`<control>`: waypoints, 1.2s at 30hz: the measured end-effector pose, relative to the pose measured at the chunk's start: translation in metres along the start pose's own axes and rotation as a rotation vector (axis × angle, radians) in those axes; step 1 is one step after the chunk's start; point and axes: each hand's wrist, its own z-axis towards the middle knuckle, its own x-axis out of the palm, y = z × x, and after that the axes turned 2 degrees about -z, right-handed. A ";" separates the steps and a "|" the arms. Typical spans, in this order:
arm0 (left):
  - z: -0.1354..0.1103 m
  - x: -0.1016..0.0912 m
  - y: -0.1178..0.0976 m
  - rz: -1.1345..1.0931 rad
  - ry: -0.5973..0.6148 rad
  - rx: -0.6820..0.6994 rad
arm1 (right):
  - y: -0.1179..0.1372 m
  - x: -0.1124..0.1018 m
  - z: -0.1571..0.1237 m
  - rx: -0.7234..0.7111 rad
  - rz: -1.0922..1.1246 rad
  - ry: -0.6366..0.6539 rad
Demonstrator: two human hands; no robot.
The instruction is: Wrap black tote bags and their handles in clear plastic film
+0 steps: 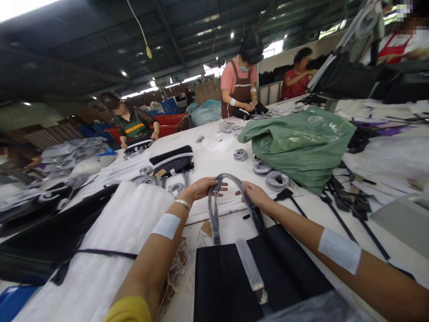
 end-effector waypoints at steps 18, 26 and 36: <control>-0.039 0.040 -0.079 0.343 0.029 0.163 | 0.035 -0.043 -0.027 -0.428 -0.454 0.015; -0.053 0.056 -0.098 -0.029 -0.075 0.180 | -0.028 -0.121 -0.029 -0.139 -0.839 -0.202; -0.070 0.087 -0.079 0.030 -0.181 0.294 | 0.012 -0.123 -0.037 -0.070 -0.629 -0.272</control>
